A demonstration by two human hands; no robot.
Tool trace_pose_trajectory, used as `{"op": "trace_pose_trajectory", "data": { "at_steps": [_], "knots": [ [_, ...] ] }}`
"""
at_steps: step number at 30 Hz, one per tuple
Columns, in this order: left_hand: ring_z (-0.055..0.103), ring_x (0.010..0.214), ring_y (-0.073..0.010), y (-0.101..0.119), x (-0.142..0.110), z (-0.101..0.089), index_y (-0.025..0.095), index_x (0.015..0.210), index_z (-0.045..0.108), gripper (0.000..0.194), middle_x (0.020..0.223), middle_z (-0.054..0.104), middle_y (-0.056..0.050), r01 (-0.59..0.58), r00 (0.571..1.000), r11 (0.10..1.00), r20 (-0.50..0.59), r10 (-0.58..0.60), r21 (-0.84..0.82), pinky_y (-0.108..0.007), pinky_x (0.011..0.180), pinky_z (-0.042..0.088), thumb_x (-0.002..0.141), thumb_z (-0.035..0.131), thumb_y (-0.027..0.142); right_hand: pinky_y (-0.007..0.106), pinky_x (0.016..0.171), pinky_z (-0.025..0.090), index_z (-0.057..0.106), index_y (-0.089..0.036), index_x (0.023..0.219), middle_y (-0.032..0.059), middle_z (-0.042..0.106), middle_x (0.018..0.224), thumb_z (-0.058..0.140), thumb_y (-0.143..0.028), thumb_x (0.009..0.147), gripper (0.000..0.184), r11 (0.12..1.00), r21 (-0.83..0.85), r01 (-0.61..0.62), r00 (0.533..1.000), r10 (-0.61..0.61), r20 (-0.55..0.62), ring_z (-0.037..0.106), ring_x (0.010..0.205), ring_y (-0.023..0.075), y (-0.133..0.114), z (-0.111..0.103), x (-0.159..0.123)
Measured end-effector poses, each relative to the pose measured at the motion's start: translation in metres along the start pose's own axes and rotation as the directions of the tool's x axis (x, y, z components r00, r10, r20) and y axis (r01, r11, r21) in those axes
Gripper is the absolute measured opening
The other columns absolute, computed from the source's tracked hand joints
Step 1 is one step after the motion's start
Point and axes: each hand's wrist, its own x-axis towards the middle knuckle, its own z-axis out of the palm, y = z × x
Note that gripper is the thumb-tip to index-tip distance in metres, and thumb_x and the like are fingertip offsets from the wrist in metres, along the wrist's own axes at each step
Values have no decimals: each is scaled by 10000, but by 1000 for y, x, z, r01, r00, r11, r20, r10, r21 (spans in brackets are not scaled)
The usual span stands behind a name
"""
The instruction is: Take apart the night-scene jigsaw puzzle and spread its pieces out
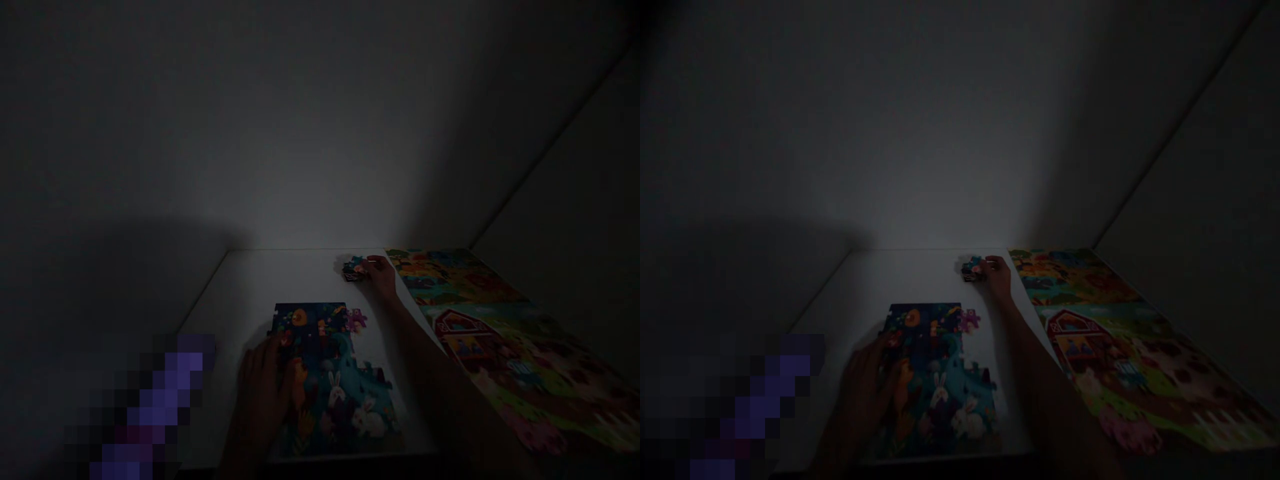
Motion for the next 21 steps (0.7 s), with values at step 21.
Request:
{"op": "trace_pose_trajectory", "data": {
  "at_steps": [21],
  "knots": [
    [477,1304,-339,16,2,-7,174,1262,577,431,1368,536,-148,169,985,985,-29,-168,28,-567,1085,422,918,544,432,368,673,457,662,-225,754,61,686,737,724,-557,662,349,979,-184,89,995,-95,-24,589,713,237,-5,1,-8]
  ]
}}
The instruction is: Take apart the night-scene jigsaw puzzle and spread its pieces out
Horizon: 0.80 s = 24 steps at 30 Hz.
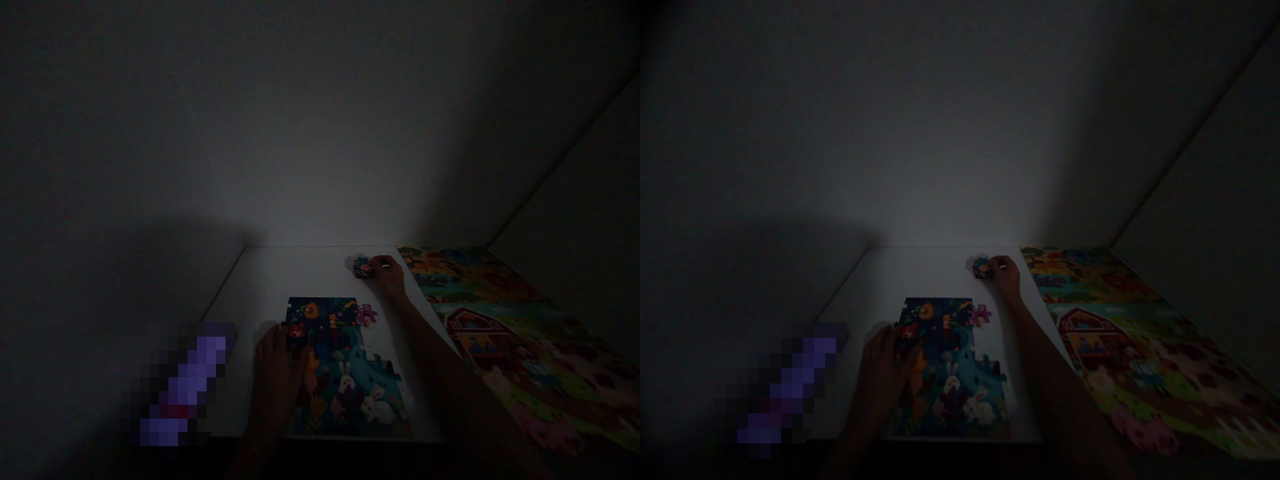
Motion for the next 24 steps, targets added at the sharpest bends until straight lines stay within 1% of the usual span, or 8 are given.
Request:
{"op": "trace_pose_trajectory", "data": {
  "at_steps": [5,9,11,13,17,19,21,24],
  "knots": [
    [546,1220,-321,-8,8,0,205,1146,653,319,1280,598,-122,-11,1000,1000,0,11,20,-541,1038,466,879,543,340,344,735,451,635,-215,764,37,670,761,618,-492,700,284,1000,15,-20,987,22,-159,567,756,213,1,-6,3],
    [604,1140,-326,-18,27,2,216,1043,701,284,1210,637,-123,-4,998,999,62,1,42,-541,976,502,780,601,256,337,769,457,613,-211,766,40,665,782,570,-432,712,232,999,23,-31,968,36,-248,565,803,211,3,-8,6],
    [603,1151,-337,-21,34,1,219,1037,706,309,1226,639,-126,-27,996,999,84,24,39,-549,976,499,739,637,257,333,768,457,609,-209,761,36,658,774,558,-416,714,219,999,30,-35,963,42,-265,565,801,208,3,-8,7],
    [614,1139,-325,-21,38,-1,228,1064,696,340,1202,660,-111,-57,992,998,116,56,5,-539,985,496,731,635,259,328,761,456,609,-208,752,31,650,760,554,-411,712,213,999,38,-39,963,48,-266,564,788,204,4,-8,8],
    [654,1054,-274,-13,35,-10,223,1158,652,377,1119,695,-85,-51,976,997,210,61,-52,-452,913,538,803,546,295,318,751,452,601,-220,741,23,645,742,552,-404,707,193,997,55,-51,962,64,-266,559,796,205,4,-7,7],
    [658,1051,-275,-9,35,-15,215,1170,645,381,1124,699,-93,-87,959,996,273,79,19,-437,885,535,824,540,332,318,753,450,595,-225,737,22,642,739,548,-402,709,185,997,61,-55,962,69,-264,556,798,206,4,-6,7],
    [663,1052,-288,-6,38,-20,212,1200,635,399,1116,709,-103,-176,934,975,335,122,134,-452,899,509,835,548,347,322,761,449,597,-224,742,23,645,748,544,-405,714,191,996,63,-58,963,72,-260,556,797,206,4,-6,6],
    [661,1071,-299,1,46,-27,214,1288,584,440,1114,722,-109,-308,915,908,350,202,283,-474,943,461,869,536,338,324,768,449,607,-224,759,24,655,761,541,-413,723,204,996,60,-61,964,75,-254,558,798,206,4,-5,6]
  ]
}}
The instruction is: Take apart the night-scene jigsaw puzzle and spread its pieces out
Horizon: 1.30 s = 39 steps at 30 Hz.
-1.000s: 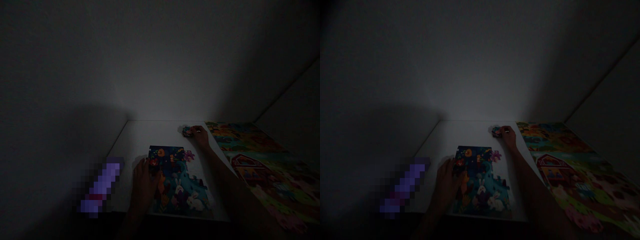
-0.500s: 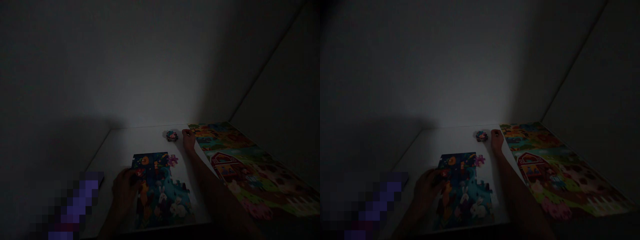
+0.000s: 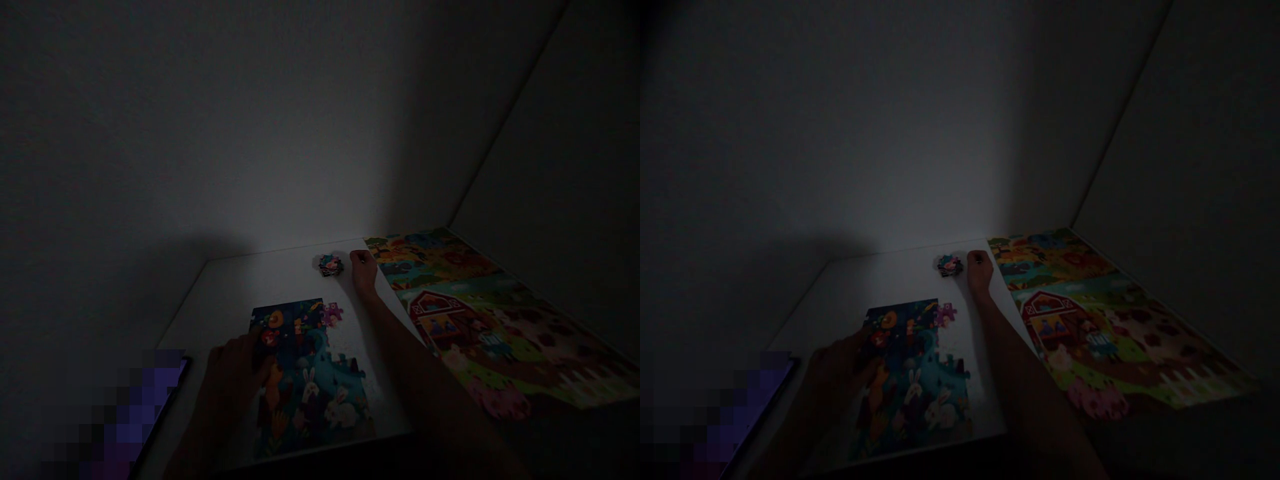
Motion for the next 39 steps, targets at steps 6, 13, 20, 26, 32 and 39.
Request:
{"op": "trace_pose_trajectory", "data": {
  "at_steps": [6,13,20,26,32,39],
  "knots": [
    [687,975,-276,29,33,-23,188,1266,578,388,1076,729,-111,-85,996,993,-1,86,79,-401,869,498,901,540,316,320,757,447,603,-223,745,20,644,734,540,-410,724,199,1000,0,-3,1000,3,4,560,782,204,0,1,-1],
    [656,1089,-274,78,102,-36,183,1343,527,463,1178,707,-109,-107,990,994,-97,106,-14,-396,958,485,912,580,343,314,749,449,593,-229,749,14,642,733,530,-408,724,191,1000,-4,-10,1000,10,5,553,780,201,0,2,1],
    [629,1137,-272,113,165,-25,163,1384,489,490,1199,691,-131,-144,985,990,-89,144,14,-371,973,462,950,561,377,317,747,448,599,-227,748,19,651,736,530,-414,732,200,1000,-23,0,1000,1,13,560,782,206,0,1,1],
    [621,1152,-291,132,193,-6,147,1385,481,509,1198,680,-162,-177,981,982,-65,181,67,-368,950,454,967,542,430,309,721,451,599,-224,742,23,657,732,523,-407,732,198,1000,-7,-8,1000,8,4,564,770,205,-4,1,-2],
    [637,1119,-301,137,199,4,139,1371,504,489,1154,702,-161,-171,983,983,-52,175,73,-382,927,466,964,542,406,302,719,458,600,-232,751,10,659,727,516,-400,751,187,1000,-16,-19,1000,20,18,568,762,199,-7,1,-3],
    [612,1194,-275,117,188,5,154,1420,478,530,1279,666,-148,-172,982,985,-84,170,-10,-366,986,462,981,516,449,307,731,458,599,-226,747,20,660,733,525,-393,736,183,999,-31,-24,1000,24,8,573,768,203,-6,-1,-2]
  ]
}}
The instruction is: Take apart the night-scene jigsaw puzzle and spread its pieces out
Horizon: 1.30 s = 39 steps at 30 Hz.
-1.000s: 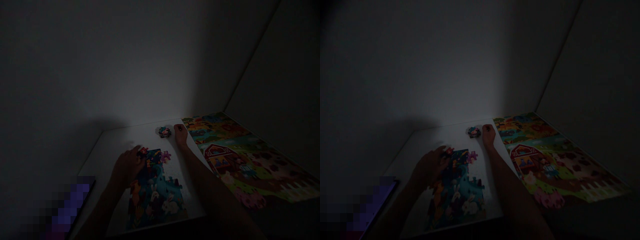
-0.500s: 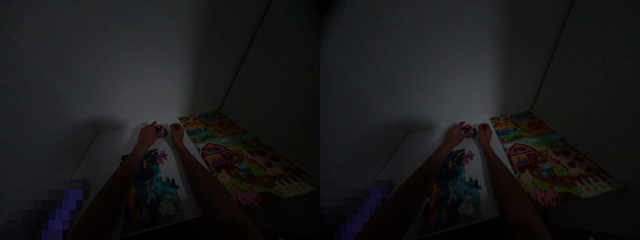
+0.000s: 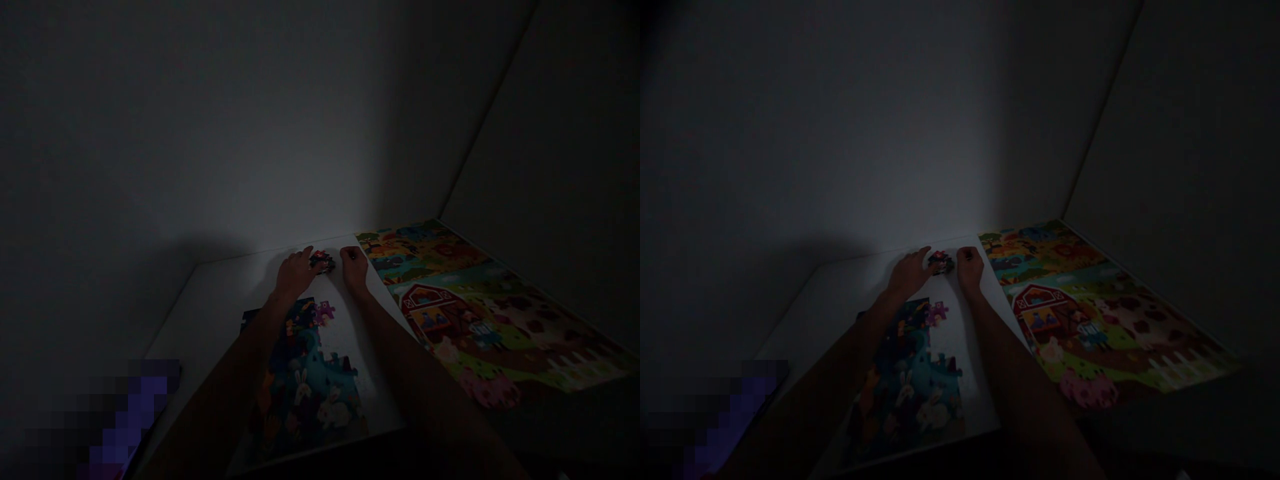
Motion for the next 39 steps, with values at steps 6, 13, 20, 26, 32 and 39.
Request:
{"op": "trace_pose_trajectory", "data": {
  "at_steps": [6,13,20,26,32,39],
  "knots": [
    [644,1154,-251,-74,-59,4,142,1283,608,372,1258,686,-132,102,994,988,-26,-106,-118,-374,1011,482,999,436,309,318,752,468,604,-211,767,24,668,754,529,-413,748,217,998,-53,45,989,-37,146,590,794,208,2,-5,-3],
    [626,1074,-260,-101,-104,5,207,1000,708,243,1093,707,-84,70,996,993,-56,-76,-97,-405,973,473,966,486,299,355,833,488,658,-204,947,62,688,1024,706,-460,711,351,916,-263,304,460,101,882,622,929,237,-13,-35,-16],
    [619,990,-282,-95,-100,8,176,940,666,248,991,685,-109,97,993,990,-51,-102,-100,-428,913,427,978,443,276,368,924,487,587,-201,1189,114,555,1189,855,-449,598,694,719,-437,541,276,339,899,568,1077,271,-49,-52,-29],
    [619,984,-273,-96,-99,7,189,922,647,234,978,697,-99,119,992,987,-24,-122,-111,-410,899,407,980,445,292,355,839,482,604,-199,926,67,568,1011,830,-443,621,451,755,-377,537,251,283,926,556,925,227,-48,-50,-27],
    [626,972,-264,-97,-95,8,190,925,660,237,967,704,-93,127,992,985,2,-127,-113,-395,892,406,977,458,302,306,688,438,563,-210,825,-11,615,755,775,-447,676,351,951,-293,102,177,273,946,578,732,172,-38,-47,-18],
    [627,941,-247,-100,-92,8,199,837,683,301,913,687,-81,119,993,984,10,-118,-132,-370,863,420,981,450,325,272,590,390,634,-205,783,-24,615,691,811,-475,652,349,981,-194,-12,379,184,907,523,609,130,-34,-40,-17]
  ]
}}
